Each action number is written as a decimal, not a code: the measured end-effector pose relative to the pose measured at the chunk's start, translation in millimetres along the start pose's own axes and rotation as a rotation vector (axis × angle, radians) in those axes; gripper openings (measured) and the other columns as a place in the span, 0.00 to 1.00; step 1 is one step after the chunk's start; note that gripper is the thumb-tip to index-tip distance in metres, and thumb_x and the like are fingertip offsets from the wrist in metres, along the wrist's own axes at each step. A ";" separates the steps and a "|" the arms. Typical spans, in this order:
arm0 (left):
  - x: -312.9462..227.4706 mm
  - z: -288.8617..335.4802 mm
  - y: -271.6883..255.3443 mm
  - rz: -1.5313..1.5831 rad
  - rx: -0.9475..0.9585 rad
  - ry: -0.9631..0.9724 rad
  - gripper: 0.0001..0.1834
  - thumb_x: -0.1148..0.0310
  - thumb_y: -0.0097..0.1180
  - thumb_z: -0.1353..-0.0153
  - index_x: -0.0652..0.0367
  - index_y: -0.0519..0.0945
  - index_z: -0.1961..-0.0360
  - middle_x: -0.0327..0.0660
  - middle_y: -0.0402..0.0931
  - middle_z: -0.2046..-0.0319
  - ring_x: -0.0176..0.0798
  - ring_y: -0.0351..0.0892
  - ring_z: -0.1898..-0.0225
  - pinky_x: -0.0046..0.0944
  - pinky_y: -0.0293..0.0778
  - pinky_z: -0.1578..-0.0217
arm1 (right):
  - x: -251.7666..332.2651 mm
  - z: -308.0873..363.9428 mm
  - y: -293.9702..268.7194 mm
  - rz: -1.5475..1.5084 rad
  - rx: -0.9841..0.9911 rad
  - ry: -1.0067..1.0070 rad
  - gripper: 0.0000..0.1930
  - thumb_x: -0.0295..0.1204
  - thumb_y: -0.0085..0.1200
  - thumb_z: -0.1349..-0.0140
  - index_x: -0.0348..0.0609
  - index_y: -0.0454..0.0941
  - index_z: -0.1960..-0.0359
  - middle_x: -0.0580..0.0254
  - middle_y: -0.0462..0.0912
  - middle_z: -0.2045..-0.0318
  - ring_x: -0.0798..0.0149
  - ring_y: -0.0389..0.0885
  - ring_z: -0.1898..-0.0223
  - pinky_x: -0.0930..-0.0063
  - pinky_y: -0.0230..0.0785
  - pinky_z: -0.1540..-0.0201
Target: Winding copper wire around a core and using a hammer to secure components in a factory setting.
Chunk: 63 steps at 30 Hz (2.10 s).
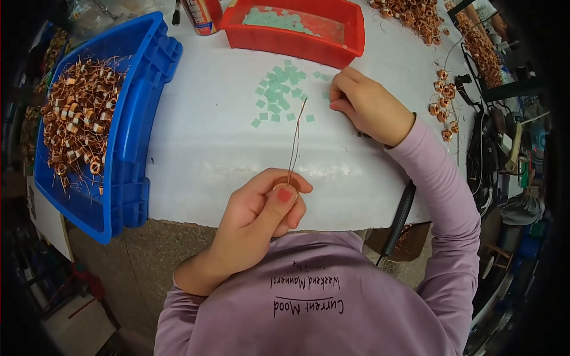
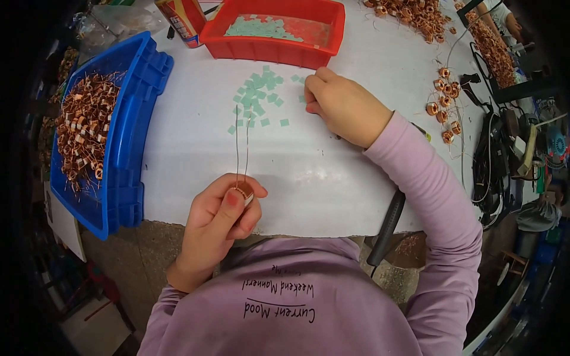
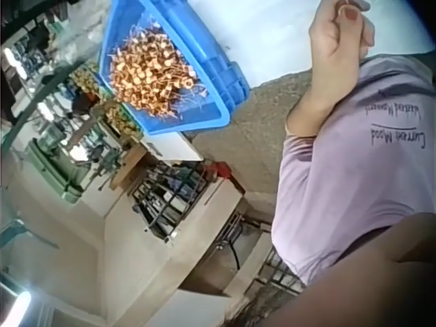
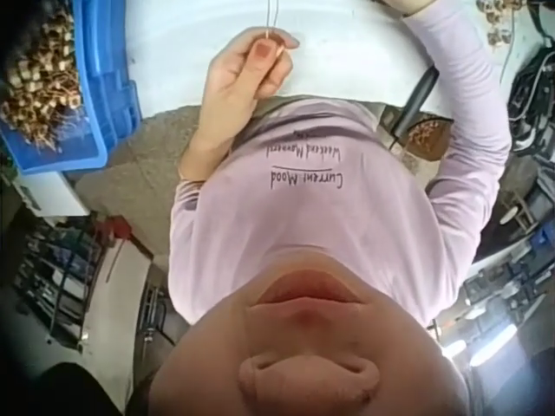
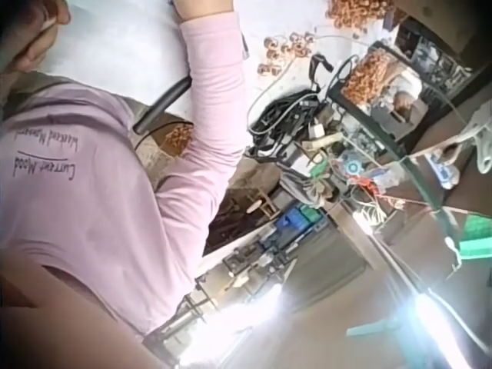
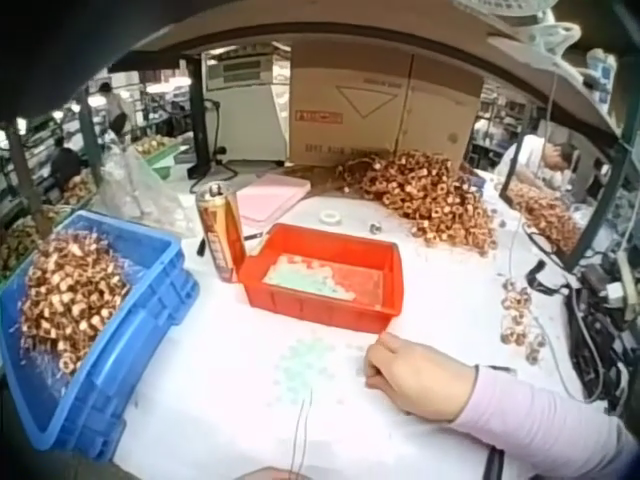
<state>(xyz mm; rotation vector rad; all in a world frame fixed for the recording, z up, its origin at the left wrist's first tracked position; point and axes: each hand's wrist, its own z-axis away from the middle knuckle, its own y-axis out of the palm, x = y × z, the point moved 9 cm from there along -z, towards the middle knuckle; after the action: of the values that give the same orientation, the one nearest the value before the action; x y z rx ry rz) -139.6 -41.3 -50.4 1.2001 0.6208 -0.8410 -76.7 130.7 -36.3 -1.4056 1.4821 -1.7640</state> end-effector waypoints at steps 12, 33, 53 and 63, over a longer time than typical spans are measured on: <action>15.1 -9.1 6.4 0.103 -0.041 -0.027 0.12 0.71 0.36 0.32 0.64 0.66 0.50 0.39 0.69 0.72 0.24 0.55 0.80 0.21 0.54 0.80 | 7.3 31.5 -3.7 0.178 -0.081 -0.032 0.07 0.17 0.49 0.45 0.37 0.70 0.65 0.61 0.72 0.69 0.63 0.71 0.73 0.75 0.66 0.68; 25.3 -6.6 20.4 0.007 0.093 -0.052 0.15 0.75 0.37 0.33 0.66 0.64 0.47 0.41 0.69 0.70 0.24 0.55 0.79 0.20 0.55 0.79 | 69.7 91.1 -13.0 -0.819 -0.190 0.284 0.06 0.16 0.55 0.48 0.35 0.77 0.67 0.57 0.76 0.67 0.68 0.72 0.69 0.78 0.67 0.67; 16.6 -0.6 23.1 -0.184 0.122 0.142 0.16 0.75 0.38 0.33 0.70 0.63 0.47 0.37 0.66 0.72 0.24 0.57 0.78 0.21 0.56 0.79 | 140.2 102.6 -20.6 0.136 -0.482 -0.258 0.06 0.23 0.56 0.52 0.40 0.79 0.70 0.55 0.79 0.67 0.69 0.67 0.72 0.81 0.60 0.76; 13.2 -0.2 21.3 -0.229 0.088 0.220 0.15 0.77 0.39 0.35 0.70 0.64 0.48 0.38 0.69 0.69 0.25 0.61 0.78 0.22 0.61 0.77 | 142.6 103.5 -15.6 0.165 -0.379 -0.173 0.15 0.17 0.60 0.56 0.45 0.76 0.65 0.60 0.77 0.62 0.64 0.69 0.69 0.74 0.64 0.71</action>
<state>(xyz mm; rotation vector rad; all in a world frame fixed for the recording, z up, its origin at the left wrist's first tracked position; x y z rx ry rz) -114.6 -41.2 -49.4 1.3291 0.9213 -0.9426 -36.4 -29.3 27.3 -1.5170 1.8423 -1.2724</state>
